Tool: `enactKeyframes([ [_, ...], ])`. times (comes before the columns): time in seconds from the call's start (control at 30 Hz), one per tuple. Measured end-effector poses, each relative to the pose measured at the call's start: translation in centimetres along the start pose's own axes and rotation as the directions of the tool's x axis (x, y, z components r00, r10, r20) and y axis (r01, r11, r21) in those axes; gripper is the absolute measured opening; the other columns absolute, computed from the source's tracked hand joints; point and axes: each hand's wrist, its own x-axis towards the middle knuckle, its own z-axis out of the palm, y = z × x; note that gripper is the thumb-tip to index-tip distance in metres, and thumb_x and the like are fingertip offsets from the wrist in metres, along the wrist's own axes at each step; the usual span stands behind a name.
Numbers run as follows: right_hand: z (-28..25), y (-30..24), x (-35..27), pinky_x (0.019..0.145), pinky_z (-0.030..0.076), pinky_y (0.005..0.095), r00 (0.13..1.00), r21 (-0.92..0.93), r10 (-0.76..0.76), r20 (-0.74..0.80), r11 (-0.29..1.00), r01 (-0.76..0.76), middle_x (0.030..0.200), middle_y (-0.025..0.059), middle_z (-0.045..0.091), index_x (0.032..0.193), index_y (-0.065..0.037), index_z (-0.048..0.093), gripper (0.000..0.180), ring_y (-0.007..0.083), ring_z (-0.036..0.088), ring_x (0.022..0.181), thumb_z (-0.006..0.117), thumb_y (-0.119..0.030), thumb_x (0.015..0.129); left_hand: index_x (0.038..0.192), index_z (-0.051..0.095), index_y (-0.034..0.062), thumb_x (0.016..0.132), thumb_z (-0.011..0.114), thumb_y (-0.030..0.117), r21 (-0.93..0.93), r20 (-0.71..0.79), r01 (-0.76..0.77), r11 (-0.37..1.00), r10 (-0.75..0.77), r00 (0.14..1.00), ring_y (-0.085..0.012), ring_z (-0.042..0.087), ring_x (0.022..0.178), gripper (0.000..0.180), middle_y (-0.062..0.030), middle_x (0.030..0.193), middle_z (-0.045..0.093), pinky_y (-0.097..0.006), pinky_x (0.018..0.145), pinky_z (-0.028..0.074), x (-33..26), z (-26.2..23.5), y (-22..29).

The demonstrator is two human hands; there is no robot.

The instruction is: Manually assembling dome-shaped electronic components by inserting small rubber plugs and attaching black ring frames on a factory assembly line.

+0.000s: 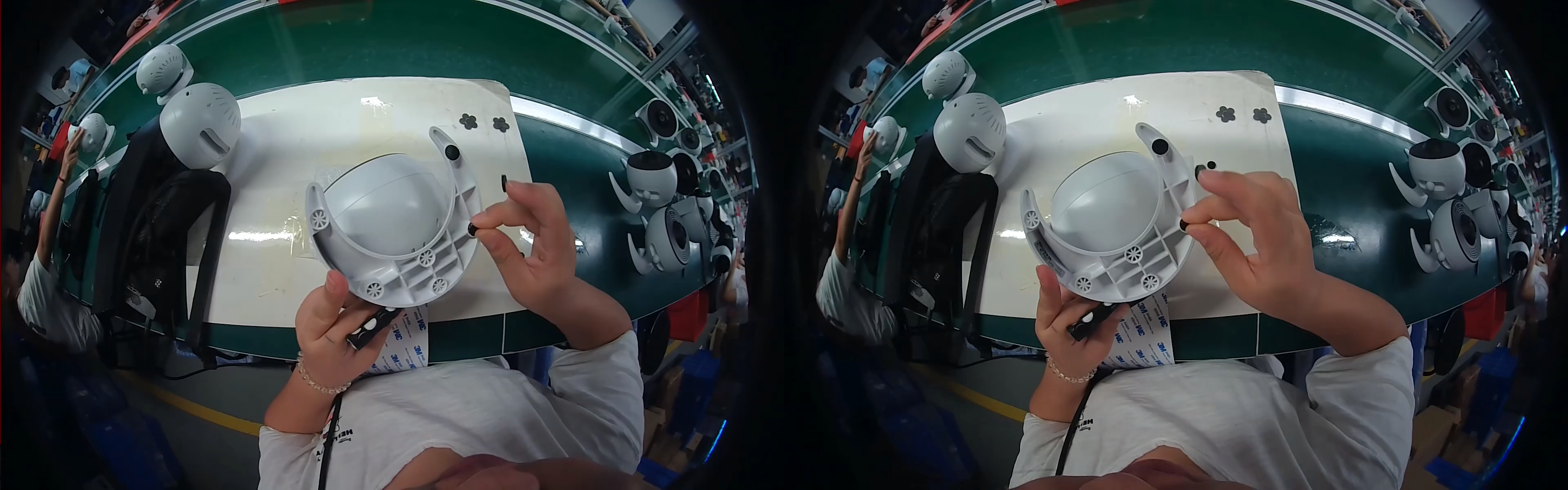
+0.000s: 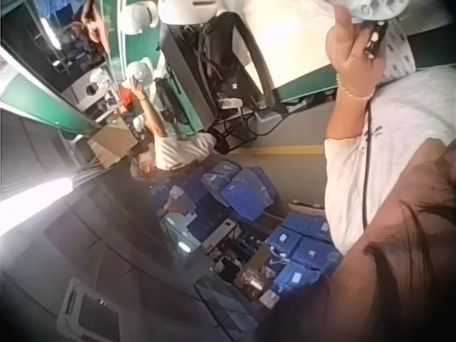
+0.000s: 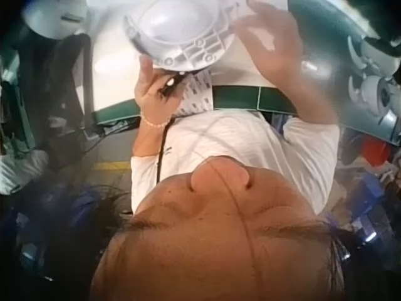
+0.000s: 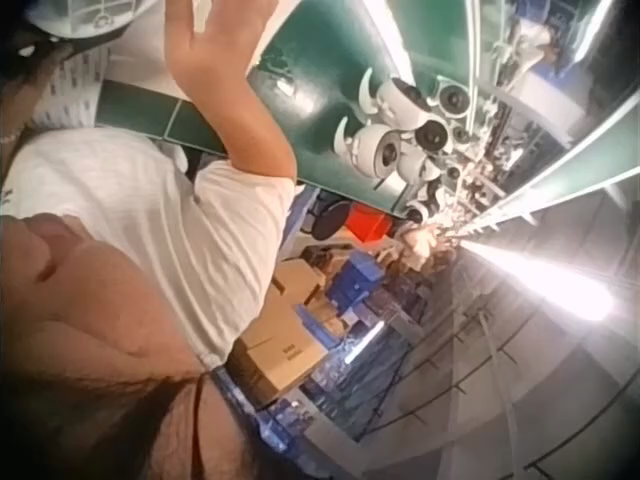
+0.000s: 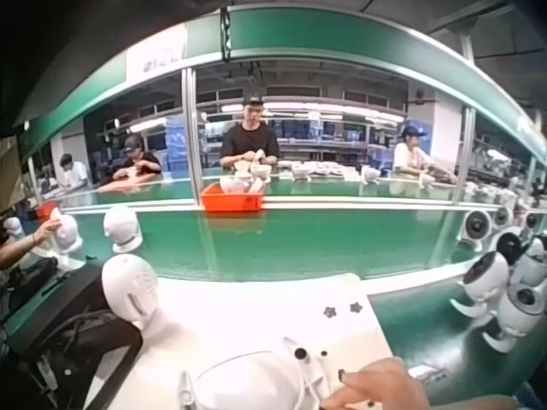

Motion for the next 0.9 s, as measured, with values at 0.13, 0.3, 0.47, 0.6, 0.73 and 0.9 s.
enactKeyframes([
  [0.13,-0.2,0.5,-0.2,0.073,0.033,0.0283,0.975,-0.158,-0.219,-0.025,0.964,0.212,0.087,0.003,0.063,0.109,-0.003,0.047,0.037,0.0133,0.051,0.08,0.059,-0.002,0.074,0.077,0.062,0.0002,0.054,0.073,-0.002,0.011,0.012,0.001,1.0,-0.001,1.0,-0.0222,0.06,0.068,0.026,-0.0122,0.11,0.056,-0.029,0.061,0.047,-0.2,-0.1,-0.1],
  [0.3,-0.1,0.9,-1.3,0.075,0.033,0.0301,0.957,-0.246,-0.289,0.037,0.925,0.289,0.091,0.0068,0.063,0.107,-0.003,0.044,0.035,0.0167,0.047,0.083,0.056,-0.004,0.075,0.077,0.062,-0.0006,0.054,0.073,-0.002,-0.014,0.012,-0.022,1.0,0.022,1.0,-0.0221,0.06,0.066,0.026,-0.0127,0.113,0.054,-0.028,0.06,0.047,0.4,0.2,0.1],
  [0.47,-0.8,0.2,-0.9,0.089,0.031,0.0364,0.994,-0.083,-0.112,0.016,0.99,0.113,0.113,0.0149,0.053,0.1,-0.007,0.048,0.027,0.0273,0.042,0.107,0.06,-0.015,0.078,0.077,0.063,-0.001,0.053,0.072,-0.003,-0.011,-0.001,-0.011,1.0,0.011,1.0,-0.0219,0.06,0.064,0.026,-0.0141,0.121,0.048,-0.028,0.059,0.046,-0.3,-0.1,-0.2],
  [0.6,-0.3,-0.9,0.7,0.1,0.019,0.0411,0.997,-0.009,-0.066,0.05,0.998,0.066,0.132,0.0171,0.034,0.085,-0.009,0.057,0.016,0.0343,0.024,0.125,0.062,-0.022,0.077,0.077,0.058,-0.0029,0.062,0.074,0.003,0.069,0.12,-0.075,0.995,0.066,0.991,-0.0224,0.061,0.078,0.023,-0.0168,0.139,0.022,-0.028,0.068,0.048,-0.3,-0.4,-0.2],
  [0.73,0.6,-1.9,2.0,0.099,0.017,0.0422,0.983,0.091,-0.018,0.183,0.996,0.001,0.137,0.0165,0.027,0.081,-0.009,0.059,0.012,0.0349,0.015,0.129,0.06,-0.02,0.079,0.075,0.059,-0.0022,0.058,0.075,0.0,0.051,0.114,-0.066,0.997,0.06,0.992,-0.0208,0.061,0.077,0.024,-0.0173,0.138,0.025,-0.027,0.067,0.049,-0.3,-0.5,-0.2],
  [0.9,1.4,-1.8,2.1,0.102,0.014,0.0426,0.964,0.098,0.045,0.262,0.993,-0.072,0.134,0.0188,0.031,0.077,-0.006,0.058,0.019,0.0355,0.013,0.13,0.058,-0.024,0.081,0.073,0.059,-0.002,0.056,0.076,0.0,0.081,0.102,-0.082,0.993,0.073,0.992,-0.0199,0.061,0.075,0.024,-0.0177,0.136,0.028,-0.026,0.063,0.049,-0.3,-0.4,-0.4],
])
